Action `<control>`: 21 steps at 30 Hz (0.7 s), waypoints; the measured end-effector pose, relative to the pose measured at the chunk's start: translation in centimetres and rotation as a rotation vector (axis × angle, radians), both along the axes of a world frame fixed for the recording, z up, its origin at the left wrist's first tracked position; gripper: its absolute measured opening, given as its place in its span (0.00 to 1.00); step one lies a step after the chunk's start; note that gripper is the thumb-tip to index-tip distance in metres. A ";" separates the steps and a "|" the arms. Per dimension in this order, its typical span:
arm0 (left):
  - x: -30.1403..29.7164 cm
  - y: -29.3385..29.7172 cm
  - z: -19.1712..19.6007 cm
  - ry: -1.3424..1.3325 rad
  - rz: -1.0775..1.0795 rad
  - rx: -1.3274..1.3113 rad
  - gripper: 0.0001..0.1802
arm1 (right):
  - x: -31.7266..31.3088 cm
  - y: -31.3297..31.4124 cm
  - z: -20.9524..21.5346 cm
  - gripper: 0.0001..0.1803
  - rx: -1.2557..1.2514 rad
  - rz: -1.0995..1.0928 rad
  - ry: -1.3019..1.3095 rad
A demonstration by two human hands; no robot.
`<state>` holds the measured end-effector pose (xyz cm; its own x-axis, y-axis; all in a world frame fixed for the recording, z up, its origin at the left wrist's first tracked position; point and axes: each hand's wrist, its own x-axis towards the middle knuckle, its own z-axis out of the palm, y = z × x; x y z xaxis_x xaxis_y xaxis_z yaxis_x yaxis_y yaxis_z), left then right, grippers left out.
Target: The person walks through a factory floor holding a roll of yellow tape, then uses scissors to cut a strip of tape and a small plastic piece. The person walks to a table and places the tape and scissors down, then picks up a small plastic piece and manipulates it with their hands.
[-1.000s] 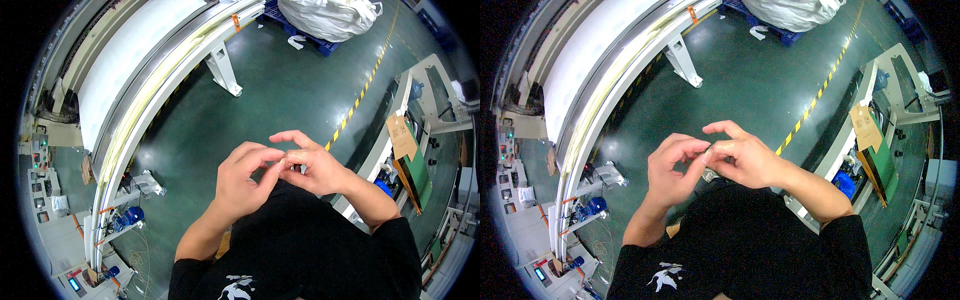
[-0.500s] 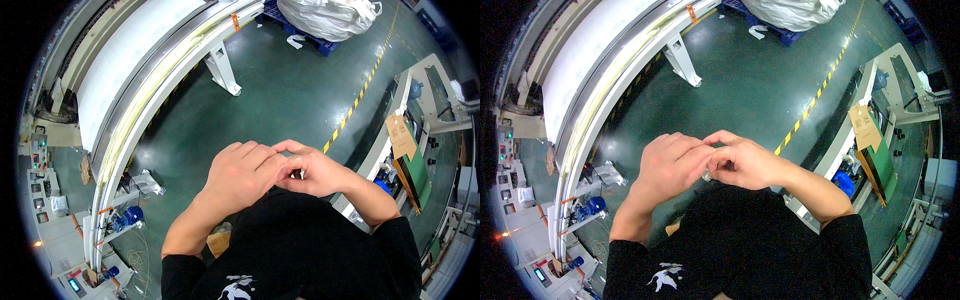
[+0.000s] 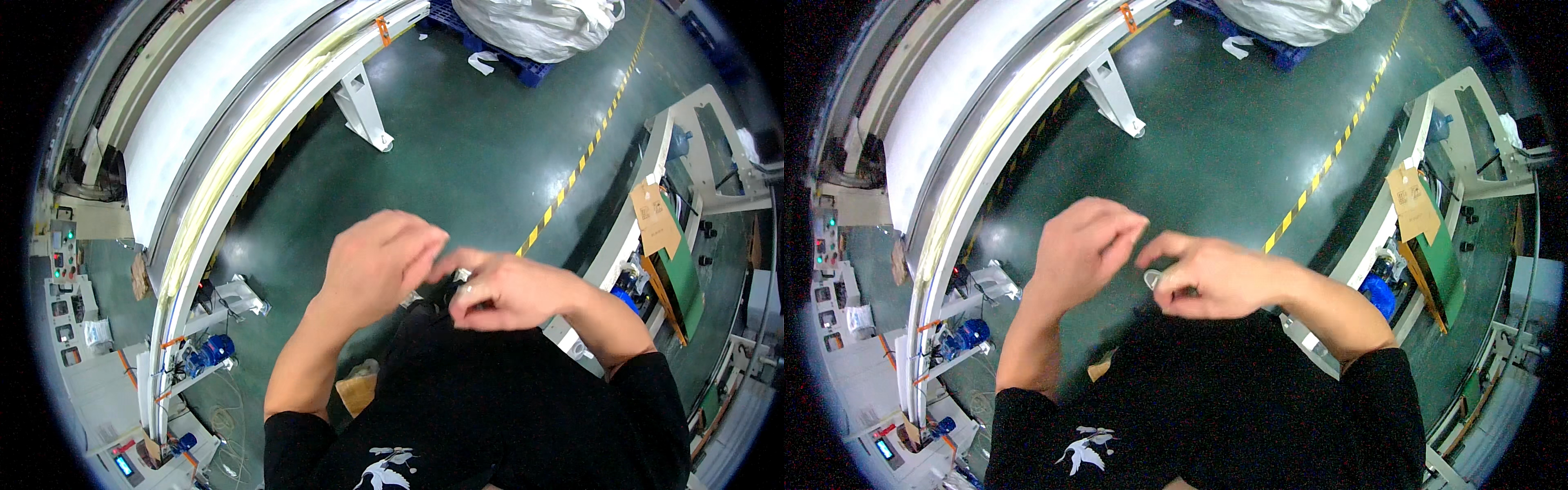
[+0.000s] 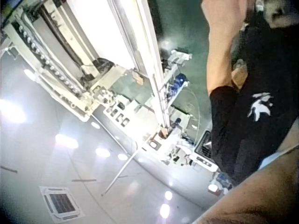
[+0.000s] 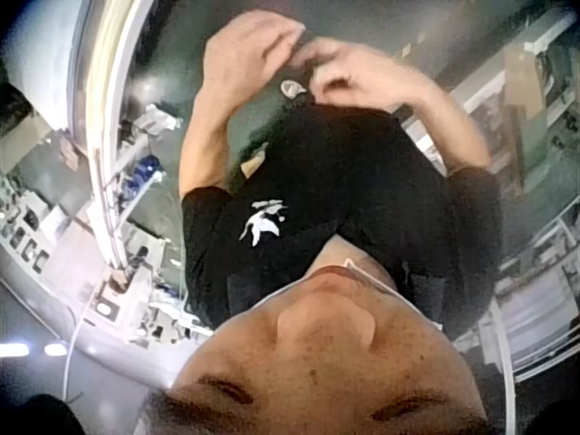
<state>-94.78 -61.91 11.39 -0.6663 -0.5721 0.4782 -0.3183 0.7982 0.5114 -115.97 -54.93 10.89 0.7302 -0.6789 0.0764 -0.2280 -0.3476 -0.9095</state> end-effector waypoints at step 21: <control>-0.2 1.8 0.9 -0.055 -0.110 -0.041 0.11 | 0.4 -0.2 -0.2 0.06 -0.029 -0.102 0.034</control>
